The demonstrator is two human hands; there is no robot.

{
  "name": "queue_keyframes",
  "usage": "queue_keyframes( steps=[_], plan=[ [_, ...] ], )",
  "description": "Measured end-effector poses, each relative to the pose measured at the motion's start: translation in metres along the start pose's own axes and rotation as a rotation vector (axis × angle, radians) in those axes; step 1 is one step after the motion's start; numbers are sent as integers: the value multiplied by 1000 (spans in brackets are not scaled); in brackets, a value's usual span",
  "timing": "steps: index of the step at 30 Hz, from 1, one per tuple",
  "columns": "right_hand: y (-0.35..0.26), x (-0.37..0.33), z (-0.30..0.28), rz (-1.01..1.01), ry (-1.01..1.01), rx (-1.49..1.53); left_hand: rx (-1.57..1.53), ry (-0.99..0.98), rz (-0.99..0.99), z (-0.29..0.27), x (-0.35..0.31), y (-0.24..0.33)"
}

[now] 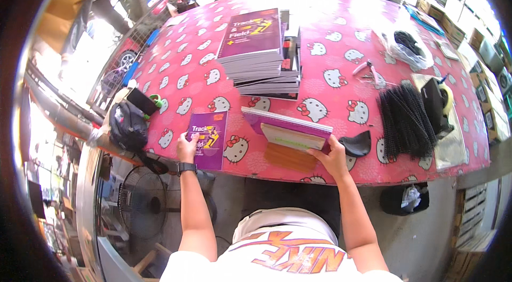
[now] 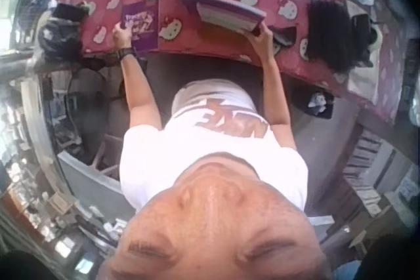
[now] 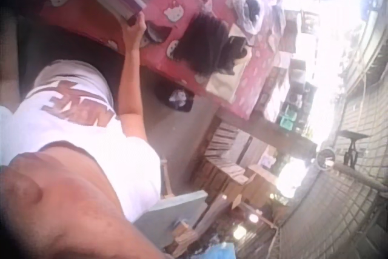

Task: The person binds booklets by inserting a plastic comb through pre-punched holes in the covers and pages using a handheld tool.

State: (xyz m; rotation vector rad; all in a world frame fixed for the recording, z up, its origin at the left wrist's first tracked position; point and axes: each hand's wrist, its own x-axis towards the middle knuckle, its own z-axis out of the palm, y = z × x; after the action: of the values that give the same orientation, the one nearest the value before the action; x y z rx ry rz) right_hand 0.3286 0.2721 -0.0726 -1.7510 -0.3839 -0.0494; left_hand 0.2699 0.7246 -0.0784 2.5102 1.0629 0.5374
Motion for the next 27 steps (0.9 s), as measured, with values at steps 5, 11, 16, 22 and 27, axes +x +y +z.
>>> queue_keyframes(
  steps=[5, 11, 16, 22, 27],
  plan=[
    [3, 0, 1, 27, -6, 74, 4, 28, -45, -1, -6, -5],
    [-4, 0, -1, 82, -31, 131, -3, 72, -10, -2, -11, 3],
    [-1, -2, -2, 140, -55, 102, -61, 119, -15, 3, -14, 1],
    [8, -2, -1, 59, -73, 33, -144, 70, -85, 0, -8, -5],
    [10, 0, -3, 41, -32, 24, -179, 0, -137, -7, -5, 5]
  ],
)
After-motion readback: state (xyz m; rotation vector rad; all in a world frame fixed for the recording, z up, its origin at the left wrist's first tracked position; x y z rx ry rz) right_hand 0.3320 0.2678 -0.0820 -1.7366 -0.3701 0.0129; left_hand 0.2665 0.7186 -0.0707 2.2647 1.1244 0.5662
